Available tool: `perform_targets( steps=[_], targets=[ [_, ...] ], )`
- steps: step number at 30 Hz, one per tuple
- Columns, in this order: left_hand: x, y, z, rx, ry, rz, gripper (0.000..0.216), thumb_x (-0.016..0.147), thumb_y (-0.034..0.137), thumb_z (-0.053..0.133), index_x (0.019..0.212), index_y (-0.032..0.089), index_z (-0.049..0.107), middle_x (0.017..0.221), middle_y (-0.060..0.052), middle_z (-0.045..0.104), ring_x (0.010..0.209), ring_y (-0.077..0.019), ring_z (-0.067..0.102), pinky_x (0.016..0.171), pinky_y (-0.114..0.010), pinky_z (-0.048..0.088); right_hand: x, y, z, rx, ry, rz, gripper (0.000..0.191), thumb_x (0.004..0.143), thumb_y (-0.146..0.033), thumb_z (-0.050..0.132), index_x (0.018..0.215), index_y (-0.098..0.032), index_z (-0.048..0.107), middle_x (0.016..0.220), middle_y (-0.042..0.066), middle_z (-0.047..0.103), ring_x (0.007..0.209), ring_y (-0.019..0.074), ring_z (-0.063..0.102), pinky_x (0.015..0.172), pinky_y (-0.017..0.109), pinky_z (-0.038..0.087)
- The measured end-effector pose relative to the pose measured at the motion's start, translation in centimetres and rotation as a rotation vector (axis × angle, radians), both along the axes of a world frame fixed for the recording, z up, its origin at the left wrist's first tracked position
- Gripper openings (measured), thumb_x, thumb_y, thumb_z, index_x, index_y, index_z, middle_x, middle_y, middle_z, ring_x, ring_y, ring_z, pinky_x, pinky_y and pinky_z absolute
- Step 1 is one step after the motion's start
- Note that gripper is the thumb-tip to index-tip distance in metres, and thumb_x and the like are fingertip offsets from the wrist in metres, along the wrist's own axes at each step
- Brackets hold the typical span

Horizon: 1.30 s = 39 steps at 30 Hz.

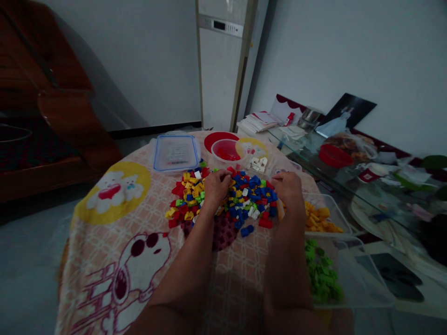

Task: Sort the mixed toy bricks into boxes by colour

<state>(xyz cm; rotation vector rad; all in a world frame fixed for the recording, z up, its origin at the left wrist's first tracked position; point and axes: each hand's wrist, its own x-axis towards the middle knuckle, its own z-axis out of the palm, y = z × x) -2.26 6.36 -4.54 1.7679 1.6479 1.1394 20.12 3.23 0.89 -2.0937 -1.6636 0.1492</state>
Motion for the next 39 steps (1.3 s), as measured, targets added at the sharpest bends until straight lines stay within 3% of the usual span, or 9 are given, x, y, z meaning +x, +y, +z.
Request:
perform_targets(
  steps=[6, 11, 20, 25, 28, 33, 39],
  targets=[
    [0.1, 0.3, -0.5, 0.015, -0.008, -0.003, 0.033, 0.085, 0.023, 0.054, 0.104, 0.017, 0.08, 0.089, -0.005, 0.079, 0.084, -0.0191, 0.071, 0.077, -0.027, 0.051, -1.6, 1.1, -1.2, -0.226, -0.085, 0.136, 0.014, 0.074, -0.025, 0.078, 0.087, -0.021, 0.081, 0.094, 0.007, 0.079, 0.093, 0.0227, 0.072, 0.078, 0.026, 0.051],
    [0.1, 0.2, -0.4, 0.013, 0.019, 0.004, 0.033, 0.083, 0.024, 0.054, 0.101, 0.018, 0.08, 0.086, -0.005, 0.079, 0.082, -0.0196, 0.071, 0.076, -0.027, 0.051, -1.2, 1.4, -2.1, -0.25, 0.017, 0.174, 0.017, 0.074, -0.009, 0.068, 0.081, -0.017, 0.081, 0.081, 0.009, 0.078, 0.084, 0.0218, 0.074, 0.079, 0.026, 0.053],
    [0.1, 0.3, -0.7, 0.026, 0.009, 0.002, 0.032, 0.083, 0.028, 0.055, 0.1, 0.018, 0.08, 0.084, -0.005, 0.079, 0.081, -0.02, 0.07, 0.075, -0.027, 0.051, 0.9, 2.9, -4.0, 0.055, 0.215, 0.023, 0.028, 0.082, -0.018, 0.059, 0.098, -0.017, 0.081, 0.09, 0.009, 0.079, 0.094, 0.0247, 0.074, 0.085, 0.031, 0.057],
    [0.2, 0.2, -0.6, 0.033, 0.02, 0.01, 0.031, 0.083, 0.028, 0.056, 0.101, 0.019, 0.081, 0.087, -0.005, 0.079, 0.081, -0.02, 0.07, 0.077, -0.028, 0.051, 0.9, 2.2, -2.8, 0.226, 0.203, -0.195, 0.044, 0.087, -0.017, 0.05, 0.124, -0.011, 0.073, 0.117, 0.018, 0.075, 0.108, 0.0285, 0.071, 0.097, 0.036, 0.053],
    [0.2, 0.1, -0.5, 0.038, 0.021, 0.007, 0.032, 0.083, 0.028, 0.056, 0.101, 0.018, 0.081, 0.087, -0.006, 0.079, 0.08, -0.02, 0.07, 0.077, -0.029, 0.051, 0.7, 1.5, -1.8, 0.288, 0.18, -0.272, 0.049, 0.087, -0.015, 0.05, 0.131, -0.008, 0.069, 0.126, 0.022, 0.071, 0.108, 0.0285, 0.071, 0.103, 0.037, 0.05],
    [0.1, 0.2, -0.7, 0.027, 0.013, -0.002, 0.032, 0.083, 0.027, 0.055, 0.101, 0.018, 0.08, 0.086, -0.005, 0.079, 0.081, -0.0198, 0.07, 0.074, -0.028, 0.051, 0.5, 2.1, -2.4, 0.213, 0.222, -0.137, 0.035, 0.086, -0.018, 0.055, 0.113, -0.015, 0.078, 0.109, 0.014, 0.078, 0.104, 0.0264, 0.071, 0.095, 0.032, 0.054],
    [0.2, 0.2, -0.7, 0.019, 0.01, 0.004, 0.031, 0.084, 0.028, 0.055, 0.1, 0.019, 0.08, 0.086, -0.005, 0.079, 0.082, -0.0198, 0.07, 0.073, -0.027, 0.051, -1.6, 2.6, -3.3, -0.017, 0.206, 0.081, 0.029, 0.083, -0.023, 0.067, 0.11, -0.02, 0.08, 0.102, 0.007, 0.08, 0.097, 0.0225, 0.074, 0.088, 0.03, 0.056]
  ],
)
